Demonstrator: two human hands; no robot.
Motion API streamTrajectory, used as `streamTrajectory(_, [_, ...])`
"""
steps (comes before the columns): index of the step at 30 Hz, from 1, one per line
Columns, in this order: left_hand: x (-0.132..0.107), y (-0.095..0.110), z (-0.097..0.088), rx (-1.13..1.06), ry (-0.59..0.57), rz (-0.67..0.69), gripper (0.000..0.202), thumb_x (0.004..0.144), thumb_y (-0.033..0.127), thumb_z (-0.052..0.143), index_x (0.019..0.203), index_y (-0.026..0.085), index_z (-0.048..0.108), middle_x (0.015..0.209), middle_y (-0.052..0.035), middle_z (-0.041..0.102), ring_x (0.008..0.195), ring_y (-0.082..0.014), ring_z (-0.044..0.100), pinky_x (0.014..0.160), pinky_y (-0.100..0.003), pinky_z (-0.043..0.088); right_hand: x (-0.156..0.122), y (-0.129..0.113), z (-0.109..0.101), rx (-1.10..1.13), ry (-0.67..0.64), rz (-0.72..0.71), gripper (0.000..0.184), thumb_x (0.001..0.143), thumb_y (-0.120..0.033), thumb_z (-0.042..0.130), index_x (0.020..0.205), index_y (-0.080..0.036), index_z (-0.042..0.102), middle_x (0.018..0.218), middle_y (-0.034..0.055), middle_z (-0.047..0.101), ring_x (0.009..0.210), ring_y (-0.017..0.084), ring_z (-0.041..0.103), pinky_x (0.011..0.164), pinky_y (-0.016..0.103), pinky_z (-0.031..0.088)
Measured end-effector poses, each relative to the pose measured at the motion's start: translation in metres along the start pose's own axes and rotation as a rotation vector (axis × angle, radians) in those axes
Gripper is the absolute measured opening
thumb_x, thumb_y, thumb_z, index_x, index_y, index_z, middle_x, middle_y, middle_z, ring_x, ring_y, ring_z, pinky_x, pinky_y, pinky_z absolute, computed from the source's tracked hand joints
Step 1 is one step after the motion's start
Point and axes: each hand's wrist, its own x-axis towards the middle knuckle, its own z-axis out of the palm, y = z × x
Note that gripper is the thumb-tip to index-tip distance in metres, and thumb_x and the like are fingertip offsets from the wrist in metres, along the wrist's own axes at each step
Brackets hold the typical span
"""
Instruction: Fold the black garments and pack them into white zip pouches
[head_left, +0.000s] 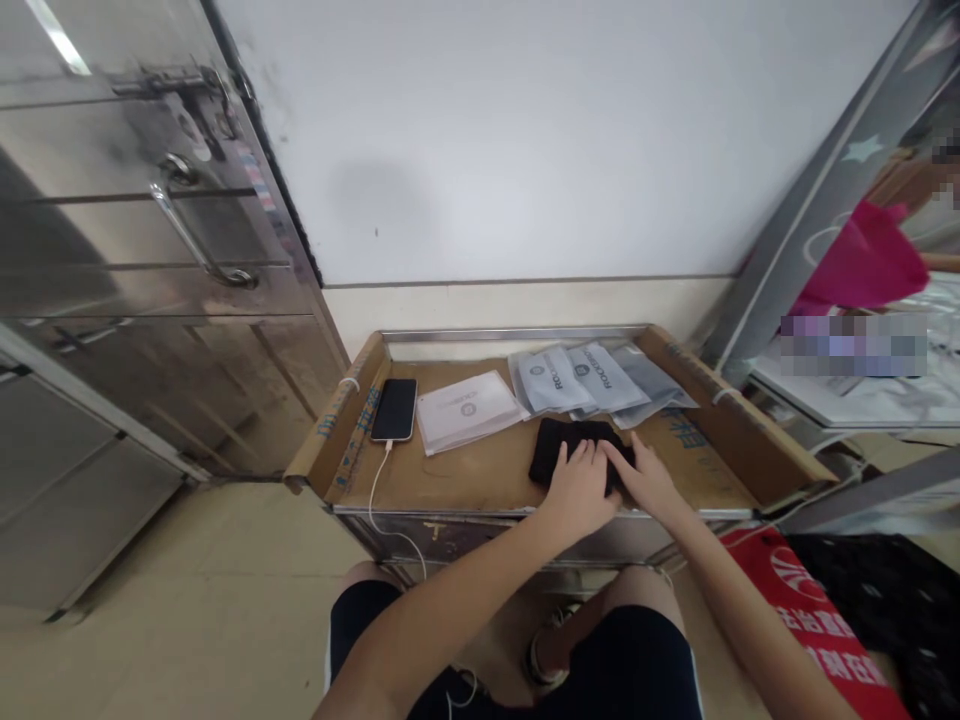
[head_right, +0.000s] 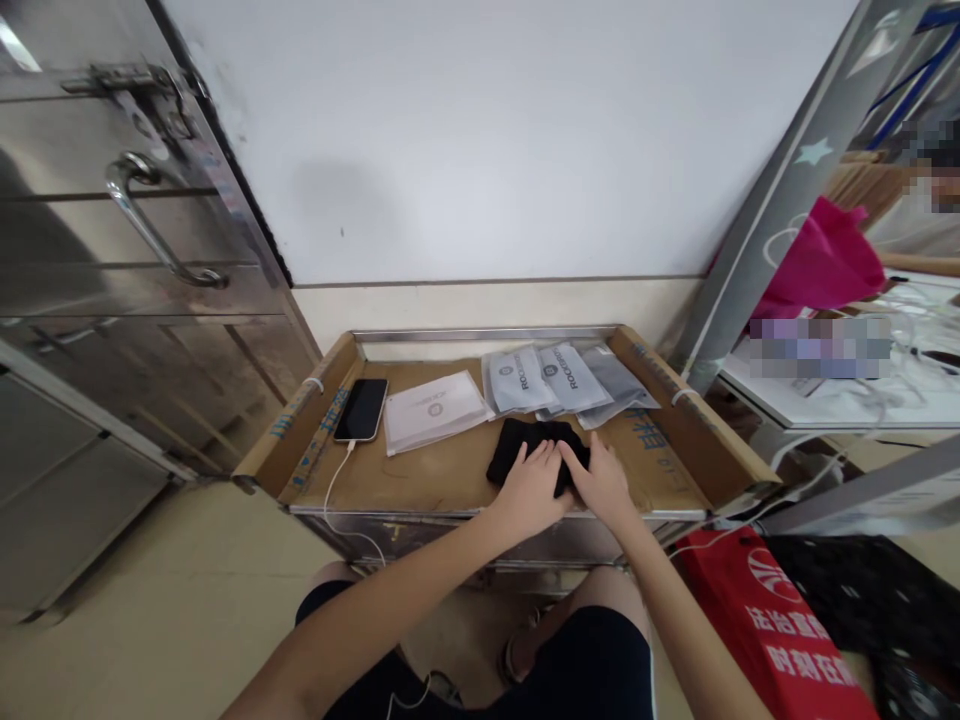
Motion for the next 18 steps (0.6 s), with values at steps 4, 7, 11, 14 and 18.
streamTrajectory(4, [-0.017,-0.015,-0.015,-0.206,0.176,0.011,0.037,0.080,0.013,0.042,0.115,0.015,0.054,0.116,-0.0072,0.062,0.108,-0.0165,0.057,0.104,-0.034,0.038,-0.025,-0.032,0.003,0.506,-0.133,0.201,0.047,0.068,-0.042,0.063,0.111,-0.024,0.055,0.117,0.0050,0.061,0.114,0.021,0.052,0.097,0.037,0.043])
streamTrajectory(7, [-0.038,-0.018,-0.026,-0.348,0.341,-0.001,0.033,0.082,0.015,0.040,0.110,0.019,0.057,0.117,-0.0028,0.062,0.108,-0.0128,0.057,0.099,-0.028,0.044,-0.058,-0.058,0.002,0.948,-0.222,0.506,0.027,0.068,-0.027,0.066,0.094,-0.023,0.061,0.093,0.0008,0.069,0.091,0.016,0.063,0.076,0.026,0.054])
streamTrajectory(11, [-0.062,-0.001,-0.041,-0.393,0.314,0.110,0.030,0.080,0.019,0.043,0.106,0.023,0.059,0.113,-0.0005,0.064,0.104,-0.0140,0.060,0.096,-0.030,0.047,-0.091,-0.083,0.002,1.176,-0.282,0.700,0.020,0.074,-0.033,0.063,0.091,-0.023,0.063,0.090,-0.0001,0.069,0.089,0.016,0.064,0.069,0.025,0.056])
streamTrajectory(14, [-0.073,0.000,-0.061,-0.389,0.256,0.219,0.031,0.077,0.026,0.052,0.107,0.023,0.059,0.108,-0.0016,0.066,0.102,-0.0161,0.060,0.093,-0.029,0.048,-0.097,-0.088,0.002,1.154,-0.255,0.790,0.019,0.071,-0.025,0.066,0.089,-0.022,0.064,0.085,-0.0006,0.070,0.086,0.017,0.065,0.068,0.025,0.057])
streamTrajectory(18, [-0.079,-0.053,-0.100,-0.126,0.420,0.035,0.030,0.078,0.024,0.053,0.108,0.022,0.059,0.110,-0.0037,0.064,0.109,-0.0187,0.055,0.098,-0.034,0.042,-0.098,-0.082,-0.002,1.170,-0.178,0.925,0.029,0.069,-0.017,0.067,0.097,-0.023,0.062,0.087,-0.0008,0.071,0.083,0.018,0.066,0.065,0.027,0.058])
